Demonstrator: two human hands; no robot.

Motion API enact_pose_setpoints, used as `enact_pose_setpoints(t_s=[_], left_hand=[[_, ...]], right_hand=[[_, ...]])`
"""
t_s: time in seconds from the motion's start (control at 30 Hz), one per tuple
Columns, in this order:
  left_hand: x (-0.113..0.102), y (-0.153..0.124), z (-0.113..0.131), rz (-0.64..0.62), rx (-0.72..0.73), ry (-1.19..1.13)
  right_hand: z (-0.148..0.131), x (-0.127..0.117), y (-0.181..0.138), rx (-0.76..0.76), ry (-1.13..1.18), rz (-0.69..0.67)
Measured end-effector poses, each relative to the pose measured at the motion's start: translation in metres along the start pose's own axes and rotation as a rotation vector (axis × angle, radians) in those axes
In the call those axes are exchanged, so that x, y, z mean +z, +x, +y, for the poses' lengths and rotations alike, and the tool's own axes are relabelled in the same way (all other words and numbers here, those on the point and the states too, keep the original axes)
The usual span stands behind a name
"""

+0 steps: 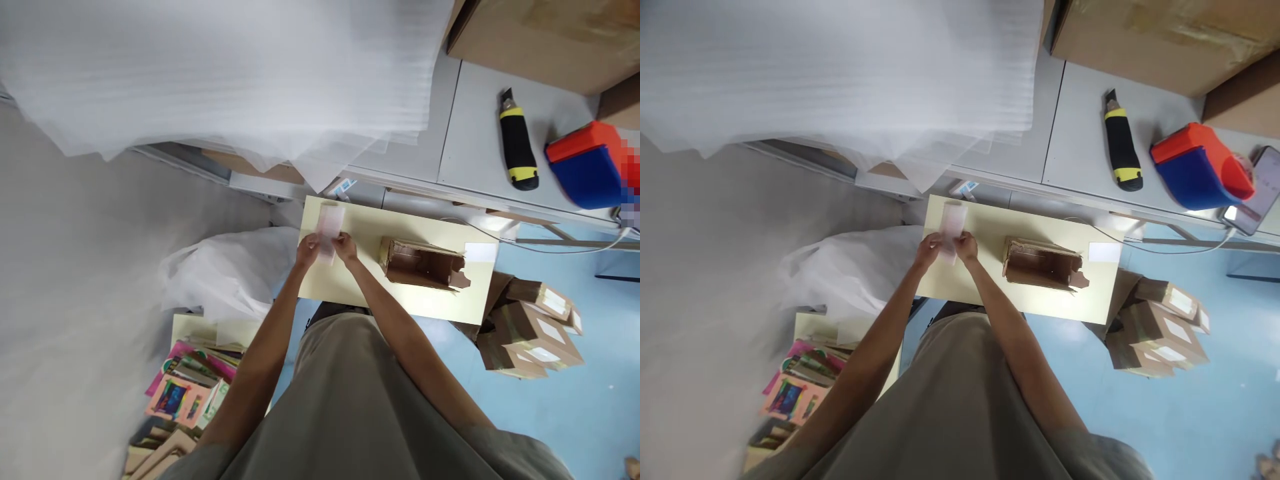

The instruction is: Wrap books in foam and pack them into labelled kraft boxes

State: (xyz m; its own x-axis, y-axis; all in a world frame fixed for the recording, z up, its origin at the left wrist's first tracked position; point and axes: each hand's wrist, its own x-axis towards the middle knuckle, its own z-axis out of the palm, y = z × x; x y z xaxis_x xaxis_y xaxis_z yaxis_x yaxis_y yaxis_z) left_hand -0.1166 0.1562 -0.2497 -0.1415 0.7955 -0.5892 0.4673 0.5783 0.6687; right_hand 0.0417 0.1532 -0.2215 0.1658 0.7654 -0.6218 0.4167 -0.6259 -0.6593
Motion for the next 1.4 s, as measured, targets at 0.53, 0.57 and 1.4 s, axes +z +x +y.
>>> enact_pose_setpoints(t_s=[0.53, 0.57, 1.4], left_hand=[[-0.010, -0.120, 0.070, -0.067, 0.138, -0.444], [-0.013, -0.132, 0.083, -0.148, 0.146, -0.442], [0.120, -0.213, 0.251, -0.253, 0.706, 0.258]], right_hand=[[0.011, -0.132, -0.174, -0.399, 0.270, -0.098], [0.015, -0.145, -0.184, -0.418, 0.347, -0.101], [0.168, -0.325, -0.137, -0.304, 0.506, 0.109]])
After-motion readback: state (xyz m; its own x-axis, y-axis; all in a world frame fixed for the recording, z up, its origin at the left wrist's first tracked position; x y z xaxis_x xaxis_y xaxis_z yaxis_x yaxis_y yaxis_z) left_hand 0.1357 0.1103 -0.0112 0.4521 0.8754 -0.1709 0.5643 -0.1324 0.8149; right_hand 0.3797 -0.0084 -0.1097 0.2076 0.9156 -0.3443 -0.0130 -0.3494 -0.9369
